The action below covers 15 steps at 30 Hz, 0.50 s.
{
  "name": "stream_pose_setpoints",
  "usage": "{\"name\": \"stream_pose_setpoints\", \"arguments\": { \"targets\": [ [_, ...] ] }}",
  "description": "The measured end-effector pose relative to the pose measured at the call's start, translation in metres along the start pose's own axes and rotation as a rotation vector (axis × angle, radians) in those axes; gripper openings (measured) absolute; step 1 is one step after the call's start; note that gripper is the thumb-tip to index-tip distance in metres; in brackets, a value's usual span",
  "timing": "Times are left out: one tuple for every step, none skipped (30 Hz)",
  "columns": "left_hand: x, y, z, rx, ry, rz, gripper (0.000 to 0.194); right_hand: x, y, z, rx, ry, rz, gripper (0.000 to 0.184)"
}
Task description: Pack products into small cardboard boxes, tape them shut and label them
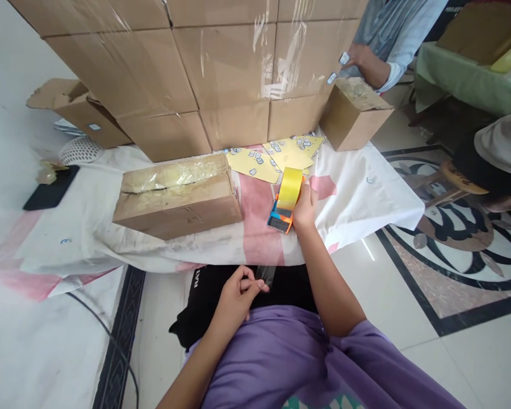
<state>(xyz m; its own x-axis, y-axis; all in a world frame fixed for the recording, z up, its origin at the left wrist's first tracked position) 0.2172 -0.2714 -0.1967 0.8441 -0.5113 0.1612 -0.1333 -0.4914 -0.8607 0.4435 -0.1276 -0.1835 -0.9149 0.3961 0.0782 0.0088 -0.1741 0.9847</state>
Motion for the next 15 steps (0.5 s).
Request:
{"name": "stream_pose_setpoints", "arguments": {
  "targets": [
    [-0.002, 0.003, -0.002, -0.007, -0.008, 0.008, 0.044, 0.000, -0.001, 0.001, -0.002, -0.017, 0.011, 0.054],
    [-0.004, 0.005, -0.003, -0.006, -0.025, 0.015, 0.043, 0.000, -0.002, 0.001, -0.007, -0.046, 0.033, 0.053],
    [-0.005, 0.006, -0.003, 0.000, -0.043, 0.021, 0.042, 0.000, -0.002, 0.002, -0.016, -0.072, 0.052, 0.052],
    [-0.006, 0.007, -0.002, 0.006, -0.055, 0.024, 0.042, 0.000, -0.002, 0.002, -0.023, -0.074, 0.053, 0.051],
    [-0.007, 0.008, 0.000, 0.011, -0.056, 0.025, 0.043, 0.000, -0.002, 0.002, -0.031, -0.078, 0.049, 0.051],
    [-0.007, 0.008, 0.003, 0.012, -0.043, 0.027, 0.046, 0.000, -0.001, 0.001, -0.037, -0.079, 0.048, 0.050],
    [-0.008, 0.009, 0.005, 0.011, -0.022, 0.031, 0.051, 0.000, 0.000, 0.000, -0.044, -0.074, 0.048, 0.050],
    [-0.008, 0.010, 0.007, 0.009, 0.001, 0.035, 0.053, 0.001, 0.001, -0.001, -0.054, -0.067, 0.048, 0.050],
    [-0.008, 0.012, 0.008, 0.008, 0.023, 0.040, 0.053, 0.001, 0.003, -0.003, -0.069, -0.063, 0.047, 0.050],
    [-0.009, 0.015, 0.009, 0.007, 0.039, 0.046, 0.052, 0.002, 0.006, -0.005, -0.085, -0.062, 0.044, 0.051],
    [-0.010, 0.018, 0.009, 0.007, 0.047, 0.052, 0.050, 0.003, 0.010, -0.007, -0.097, -0.064, 0.043, 0.051],
    [-0.011, 0.021, 0.008, 0.007, 0.048, 0.060, 0.048, 0.004, 0.014, -0.009, -0.104, -0.067, 0.046, 0.051],
    [-0.012, 0.023, 0.007, 0.006, 0.043, 0.067, 0.047, 0.006, 0.019, -0.011, -0.109, -0.082, 0.054, 0.051],
    [-0.014, 0.025, 0.006, 0.007, 0.032, 0.077, 0.045, 0.007, 0.025, -0.012, -0.117, -0.097, 0.061, 0.050],
    [-0.017, 0.027, 0.004, 0.009, 0.016, 0.091, 0.044, 0.008, 0.032, -0.015, -0.125, -0.106, 0.061, 0.050]
  ]
}}
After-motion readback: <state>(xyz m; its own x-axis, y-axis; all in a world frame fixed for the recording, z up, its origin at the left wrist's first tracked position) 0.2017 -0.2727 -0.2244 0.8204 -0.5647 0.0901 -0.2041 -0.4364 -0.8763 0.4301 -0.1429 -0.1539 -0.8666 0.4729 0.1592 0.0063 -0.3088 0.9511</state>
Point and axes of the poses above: each hand's wrist, its own z-axis towards the middle knuckle, its own x-axis out of the palm, y = z × x, the point moved 1 cm from there along z, towards the middle knuckle, and after that the axes turned 11 degrees about y, right-handed, at the moved point
